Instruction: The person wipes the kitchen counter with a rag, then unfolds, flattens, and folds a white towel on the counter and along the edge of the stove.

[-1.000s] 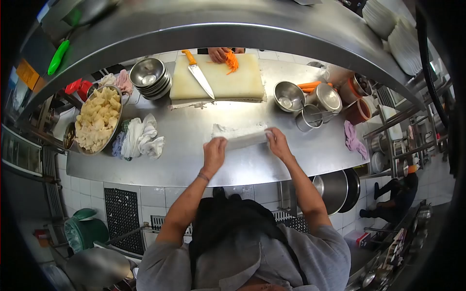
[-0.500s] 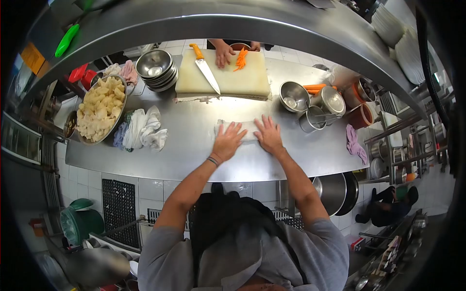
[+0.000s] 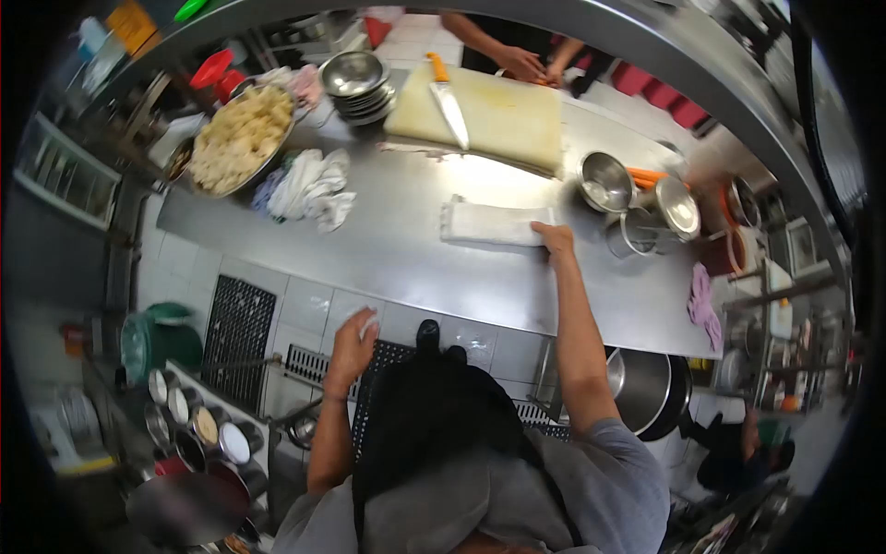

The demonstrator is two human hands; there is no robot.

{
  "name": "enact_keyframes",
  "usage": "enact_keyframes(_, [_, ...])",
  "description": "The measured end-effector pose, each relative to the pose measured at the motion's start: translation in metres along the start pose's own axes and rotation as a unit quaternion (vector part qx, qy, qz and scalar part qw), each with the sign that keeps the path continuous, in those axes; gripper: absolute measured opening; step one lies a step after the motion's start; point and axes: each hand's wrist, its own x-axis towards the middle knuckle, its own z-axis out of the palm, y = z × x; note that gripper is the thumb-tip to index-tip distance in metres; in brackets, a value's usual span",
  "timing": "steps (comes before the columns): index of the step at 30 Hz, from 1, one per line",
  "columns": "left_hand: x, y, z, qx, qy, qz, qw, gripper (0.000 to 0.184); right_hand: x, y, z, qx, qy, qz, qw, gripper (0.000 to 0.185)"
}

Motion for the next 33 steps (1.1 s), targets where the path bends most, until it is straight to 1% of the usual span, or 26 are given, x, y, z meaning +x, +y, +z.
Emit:
enact_keyframes(2, [-0.055, 0.009, -0.012, -0.032, 0.001, -0.079, 0.996, 0.032, -0.001, -0.007, 0.0, -0.026, -0.012, 0.02, 0.999, 0.034])
enact_keyframes(4, [-0.098, 0.014, -0.014, -0.081, 0.017, -0.154, 0.985, 0.029, -0.032, -0.047, 0.005, 0.048, -0.004, 0.053, 0.997, 0.035])
enact_keyframes(5, [-0.114, 0.016, -0.016, -0.078, 0.029, -0.161, 0.984, 0.029, -0.042, -0.06, 0.007, 0.082, 0.003, 0.069, 0.994, 0.036])
enact_keyframes(6, [-0.13, 0.016, -0.021, -0.077, 0.041, -0.167, 0.982, 0.029, -0.041, -0.063, 0.014, 0.028, 0.022, -0.029, 0.999, 0.038])
enact_keyframes(7, [-0.145, 0.021, -0.025, -0.075, 0.053, -0.172, 0.981, 0.029, -0.038, -0.066, 0.021, -0.023, 0.042, -0.128, 0.991, 0.04])
enact_keyframes(8, [-0.15, 0.033, -0.034, -0.068, 0.066, -0.192, 0.977, 0.028, -0.047, -0.08, 0.029, -0.069, 0.061, -0.229, 0.969, 0.043])
enact_keyframes(9, [-0.156, 0.035, -0.039, -0.064, 0.091, -0.181, 0.977, 0.028, -0.056, -0.094, 0.034, -0.117, 0.023, -0.267, 0.956, 0.04])
enact_keyframes(11, [-0.158, 0.048, -0.049, -0.115, 0.145, -0.172, 0.968, 0.027, -0.129, -0.169, 0.035, -0.211, -0.044, -0.337, 0.917, 0.035])
enact_keyframes(14, [-0.156, 0.07, -0.069, -0.056, 0.163, -0.123, 0.977, 0.027, -0.189, -0.23, 0.037, -0.249, -0.184, -0.436, 0.845, 0.032])
enact_keyframes(17, [-0.161, 0.074, -0.073, -0.107, 0.161, -0.055, 0.98, 0.028, -0.26, -0.273, 0.042, -0.28, -0.299, -0.448, 0.795, 0.029])
enact_keyframes(18, [-0.164, 0.078, -0.076, -0.133, 0.151, -0.046, 0.979, 0.03, -0.289, -0.284, 0.041, -0.297, -0.316, -0.474, 0.766, 0.028])
enact_keyframes(20, [-0.171, 0.068, -0.064, -0.166, 0.163, -0.005, 0.973, 0.037, -0.342, -0.292, 0.034, -0.332, -0.358, -0.525, 0.697, 0.028])
enact_keyframes(21, [-0.177, 0.072, -0.061, -0.176, 0.172, 0.015, 0.969, 0.048, -0.366, -0.292, 0.032, -0.345, -0.389, -0.554, 0.65, 0.028])
enact_keyframes(22, [-0.182, 0.07, -0.053, -0.161, 0.183, 0.033, 0.969, 0.069, -0.404, -0.288, 0.032, -0.272, -0.469, -0.528, 0.653, 0.029])
enact_keyframes(23, [-0.19, 0.079, -0.059, -0.164, 0.188, 0.019, 0.968, 0.094, -0.435, -0.282, 0.03, -0.302, -0.486, -0.48, 0.665, 0.027])
enact_keyframes(24, [-0.194, 0.059, -0.041, -0.145, 0.209, 0.061, 0.965, 0.118, -0.453, -0.274, 0.029, -0.346, -0.474, -0.546, 0.598, 0.025])
enact_keyframes(25, [-0.212, 0.061, -0.048, -0.109, 0.188, 0.028, 0.976, 0.135, -0.48, -0.271, 0.032, -0.346, -0.516, -0.547, 0.561, 0.03])
enact_keyframes(26, [-0.23, 0.053, -0.048, -0.088, 0.202, 0.044, 0.974, 0.145, -0.489, -0.256, 0.04, -0.272, -0.576, -0.546, 0.544, 0.037])
enact_keyframes(27, [-0.256, 0.046, -0.053, -0.057, 0.21, 0.045, 0.975, 0.148, -0.507, -0.249, 0.05, -0.252, -0.638, -0.506, 0.523, 0.038])
enact_keyframes(28, [-0.288, 0.038, -0.06, -0.083, 0.219, 0.034, 0.972, 0.144, -0.533, -0.229, 0.062, -0.209, -0.678, -0.457, 0.536, 0.038])
enact_keyframes(29, [-0.318, 0.033, -0.067, -0.112, 0.219, 0.033, 0.969, 0.139, -0.562, -0.221, 0.077, -0.192, -0.739, -0.393, 0.513, 0.038])
enact_keyframes(31, [-0.388, 0.017, -0.095, -0.236, 0.141, -0.077, 0.958, 0.114, -0.601, -0.201, 0.111, -0.181, -0.737, -0.43, 0.49, 0.036])
enact_keyframes(32, [-0.421, 0.005, -0.09, -0.276, 0.239, -0.025, 0.931, 0.08, -0.63, -0.195, 0.129, -0.187, -0.758, -0.385, 0.492, 0.036])
enact_keyframes(33, [-0.451, 0.002, -0.084, -0.284, 0.275, -0.052, 0.917, 0.07, -0.653, -0.188, 0.14, -0.207, -0.739, -0.407, 0.495, 0.037])
